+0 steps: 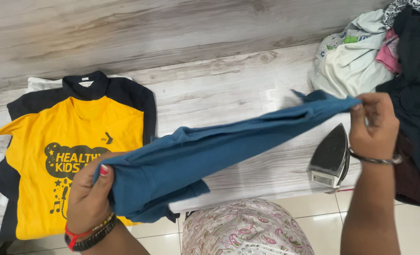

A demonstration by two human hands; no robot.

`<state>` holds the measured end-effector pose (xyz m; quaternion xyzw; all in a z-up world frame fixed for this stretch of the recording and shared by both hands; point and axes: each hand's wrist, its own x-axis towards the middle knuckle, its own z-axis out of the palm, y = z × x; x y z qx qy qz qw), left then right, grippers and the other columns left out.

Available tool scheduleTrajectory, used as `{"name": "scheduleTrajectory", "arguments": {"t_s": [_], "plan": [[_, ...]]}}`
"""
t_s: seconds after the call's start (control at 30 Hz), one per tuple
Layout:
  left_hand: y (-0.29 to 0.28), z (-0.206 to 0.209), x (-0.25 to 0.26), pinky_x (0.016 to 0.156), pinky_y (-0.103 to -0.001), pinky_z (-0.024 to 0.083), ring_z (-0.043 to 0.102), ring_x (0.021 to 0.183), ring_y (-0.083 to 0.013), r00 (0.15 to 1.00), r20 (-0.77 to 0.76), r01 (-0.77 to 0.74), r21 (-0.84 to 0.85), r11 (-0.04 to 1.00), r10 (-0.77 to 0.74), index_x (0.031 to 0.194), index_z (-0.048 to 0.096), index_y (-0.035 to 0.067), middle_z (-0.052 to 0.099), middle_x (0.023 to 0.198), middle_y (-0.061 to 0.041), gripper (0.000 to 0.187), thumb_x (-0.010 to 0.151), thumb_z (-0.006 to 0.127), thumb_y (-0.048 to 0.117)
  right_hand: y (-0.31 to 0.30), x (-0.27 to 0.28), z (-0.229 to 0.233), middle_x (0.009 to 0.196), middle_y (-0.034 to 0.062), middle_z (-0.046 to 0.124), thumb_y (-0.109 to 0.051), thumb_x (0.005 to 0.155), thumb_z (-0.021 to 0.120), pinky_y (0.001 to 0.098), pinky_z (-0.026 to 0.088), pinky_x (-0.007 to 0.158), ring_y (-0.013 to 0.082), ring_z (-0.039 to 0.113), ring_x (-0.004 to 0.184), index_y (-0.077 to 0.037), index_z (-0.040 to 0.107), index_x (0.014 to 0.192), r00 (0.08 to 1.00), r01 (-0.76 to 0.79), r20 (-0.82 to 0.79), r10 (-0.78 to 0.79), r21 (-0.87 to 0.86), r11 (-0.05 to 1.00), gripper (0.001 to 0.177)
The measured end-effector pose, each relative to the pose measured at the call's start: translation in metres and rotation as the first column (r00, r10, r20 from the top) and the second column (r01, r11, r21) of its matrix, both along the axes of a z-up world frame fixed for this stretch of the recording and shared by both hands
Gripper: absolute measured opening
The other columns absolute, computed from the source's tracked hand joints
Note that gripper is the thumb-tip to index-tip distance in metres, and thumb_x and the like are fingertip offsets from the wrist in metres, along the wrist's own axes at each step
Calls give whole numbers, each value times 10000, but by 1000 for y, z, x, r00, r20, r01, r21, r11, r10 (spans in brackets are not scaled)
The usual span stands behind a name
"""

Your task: The person irons a yellow t-shirt and a blue long-sleeved shirt on a bed. They smooth the fabric with one hand while moving the iron with the other, then flip and reposition each shirt to iron different areas.

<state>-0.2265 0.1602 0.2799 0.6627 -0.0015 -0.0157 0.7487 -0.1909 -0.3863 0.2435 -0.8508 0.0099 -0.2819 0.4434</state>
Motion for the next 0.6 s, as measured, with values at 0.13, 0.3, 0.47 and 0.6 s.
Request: {"name": "scheduleTrajectory", "arguments": {"t_s": [0.13, 0.3, 0.47, 0.6], "plan": [[38, -24, -37, 906, -363, 539, 723, 979, -286, 975, -215, 91, 186, 978, -50, 1232, 688, -119, 780, 1061, -241, 419, 1024, 559, 221, -31, -65, 16, 656, 30, 621, -23, 983, 672, 213, 418, 564, 104, 549, 572, 17, 644, 1105, 925, -145, -374, 68, -180, 973, 132], [102, -24, -64, 1032, -361, 538, 768, 1095, -289, 922, 77, 331, 355, 874, -380, 1200, 718, -70, 807, 1156, -199, 438, 1053, 514, 288, -114, -123, 22, 794, 38, 624, -1, 948, 684, 236, 439, 648, 118, 563, 705, 4, 638, 1110, 650, -444, -643, 405, 112, 889, 168], [66, 17, -25, 931, -407, 578, 764, 1011, -328, 988, -121, 105, 33, 994, -101, 1189, 687, -120, 785, 1124, -238, 436, 1049, 472, 232, -135, -68, 5, 932, 46, 628, 20, 914, 695, 260, 459, 733, 132, 577, 838, -10, 631, 1115, 570, -489, -580, 581, 328, 808, 213], [9, 9, 82, 803, -203, 482, 595, 886, -55, 999, -41, 4, 337, 942, 10, 1234, 726, -5, 711, 1014, -25, 304, 1065, 553, 179, -80, 57, 8, 1042, 53, 631, 37, 886, 705, 279, 476, 801, 143, 588, 945, -20, 625, 1119, 726, -419, -447, 523, 316, 851, 253]]}}
